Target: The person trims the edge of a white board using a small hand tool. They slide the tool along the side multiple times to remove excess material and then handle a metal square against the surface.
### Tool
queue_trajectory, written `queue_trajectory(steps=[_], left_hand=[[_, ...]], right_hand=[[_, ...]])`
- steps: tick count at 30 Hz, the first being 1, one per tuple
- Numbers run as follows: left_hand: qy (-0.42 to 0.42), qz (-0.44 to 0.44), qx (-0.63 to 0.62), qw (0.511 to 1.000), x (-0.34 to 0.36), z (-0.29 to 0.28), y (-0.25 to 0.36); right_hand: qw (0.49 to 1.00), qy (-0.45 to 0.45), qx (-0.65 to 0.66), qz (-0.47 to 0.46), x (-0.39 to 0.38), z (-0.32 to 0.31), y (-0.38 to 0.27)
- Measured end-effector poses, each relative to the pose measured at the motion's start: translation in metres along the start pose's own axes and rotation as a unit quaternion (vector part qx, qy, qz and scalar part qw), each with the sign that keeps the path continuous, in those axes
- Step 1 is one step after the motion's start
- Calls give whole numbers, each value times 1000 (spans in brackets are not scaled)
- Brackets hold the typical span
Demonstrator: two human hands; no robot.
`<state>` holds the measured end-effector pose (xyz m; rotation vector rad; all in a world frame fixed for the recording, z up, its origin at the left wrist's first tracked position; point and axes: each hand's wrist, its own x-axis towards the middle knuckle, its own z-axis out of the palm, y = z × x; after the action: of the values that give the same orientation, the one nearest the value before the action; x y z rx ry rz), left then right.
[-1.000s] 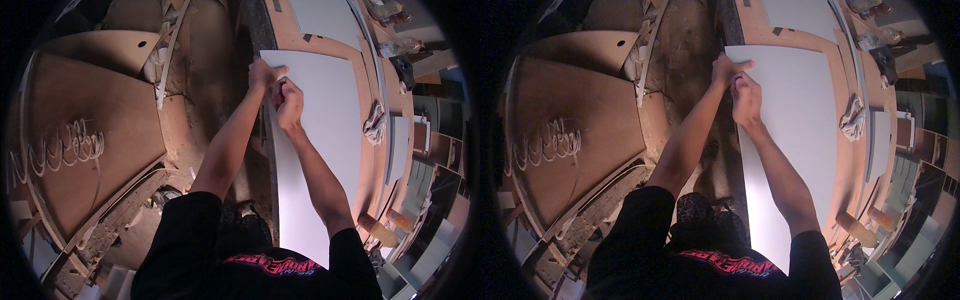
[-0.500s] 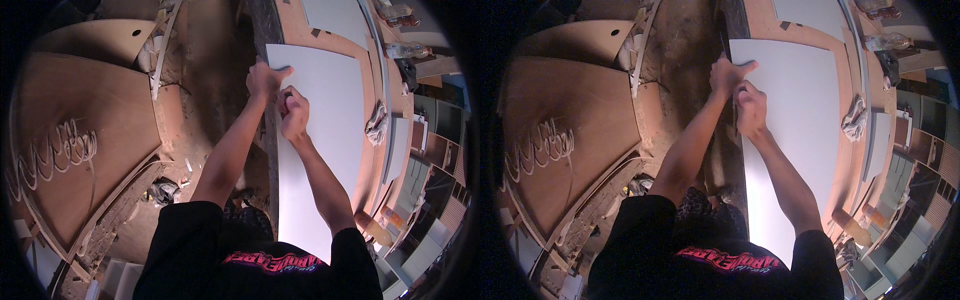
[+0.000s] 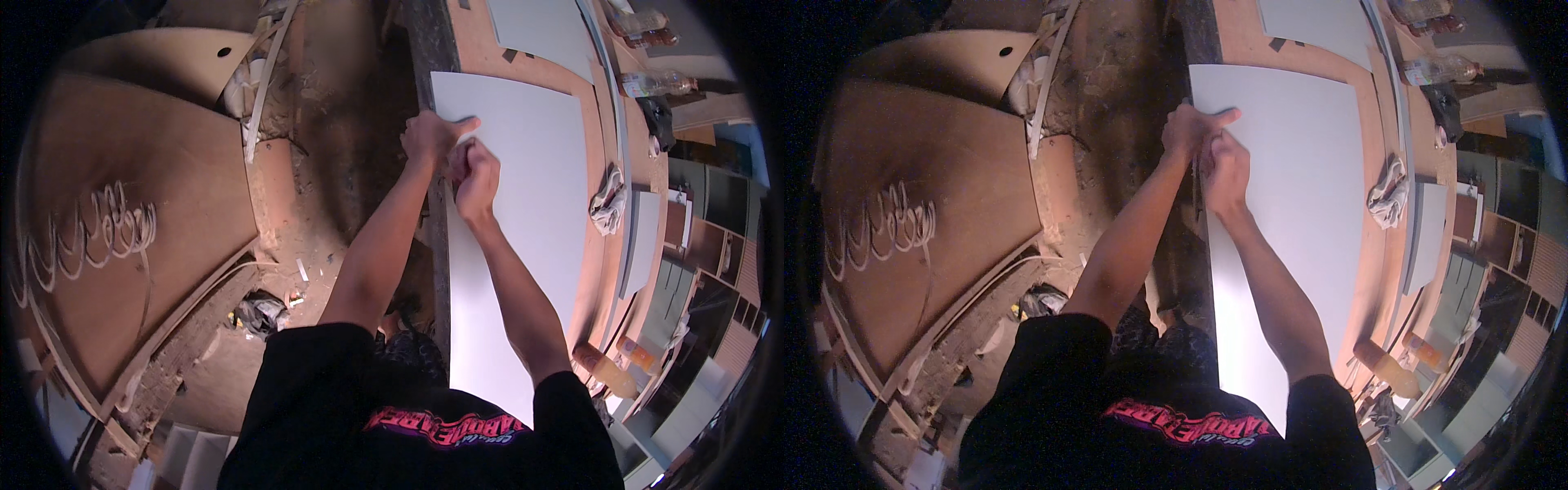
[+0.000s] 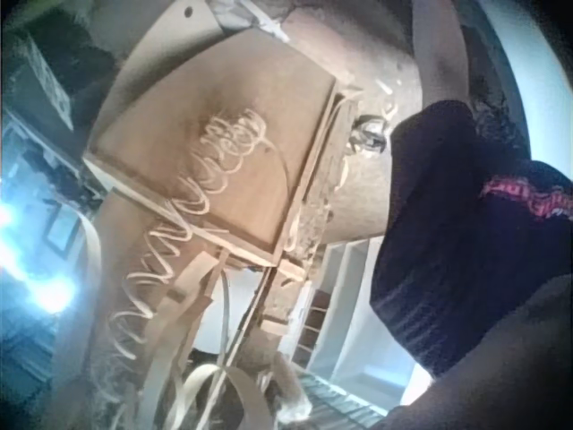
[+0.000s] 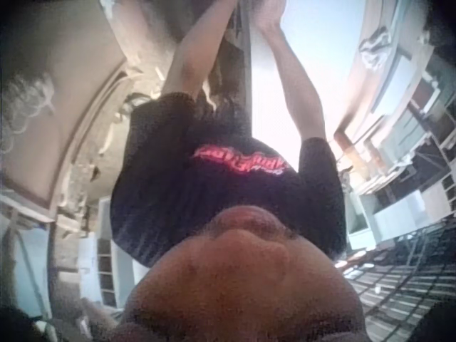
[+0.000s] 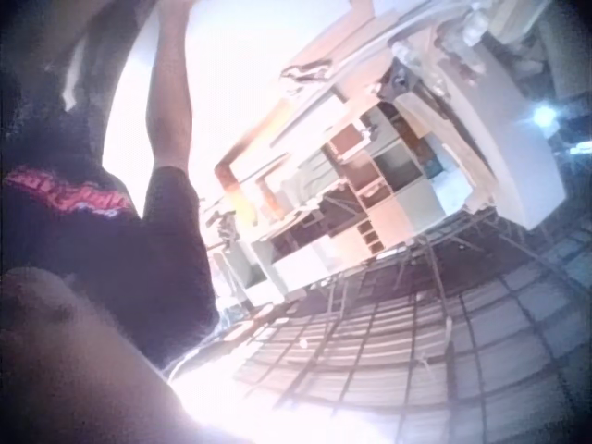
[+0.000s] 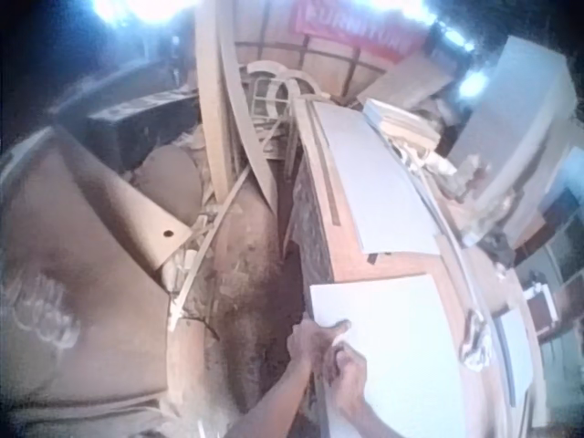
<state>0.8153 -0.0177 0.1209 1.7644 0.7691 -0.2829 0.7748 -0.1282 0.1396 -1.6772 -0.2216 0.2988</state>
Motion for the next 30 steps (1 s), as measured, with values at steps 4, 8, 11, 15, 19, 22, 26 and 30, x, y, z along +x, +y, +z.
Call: queue_trajectory(steps=[4,8,11,15,19,22,26,30], left_hand=[[50,14,-3,999,0,4,-10],[96,59,37,993,-17,31,-28],[-14,11,-28,999,3,25,-41],[72,70,34,994,-26,37,-50],[139,82,47,986,-56,48,-46],[113,57,54,990,-46,53,-58],[91,40,71,993,-63,51,-56],[108,56,96,988,-103,63,-58]], right_hand=[[1000,-8,-3,2,-11,-2,-7],[1000,-1,29,5,-33,-13,-12],[999,20,19,30,-18,6,3],[999,7,50,8,-30,2,-3],[998,-18,54,2,-64,-23,-3],[995,15,59,74,-58,-13,9],[990,10,133,45,-73,-22,12],[995,-26,87,30,-109,-47,13]])
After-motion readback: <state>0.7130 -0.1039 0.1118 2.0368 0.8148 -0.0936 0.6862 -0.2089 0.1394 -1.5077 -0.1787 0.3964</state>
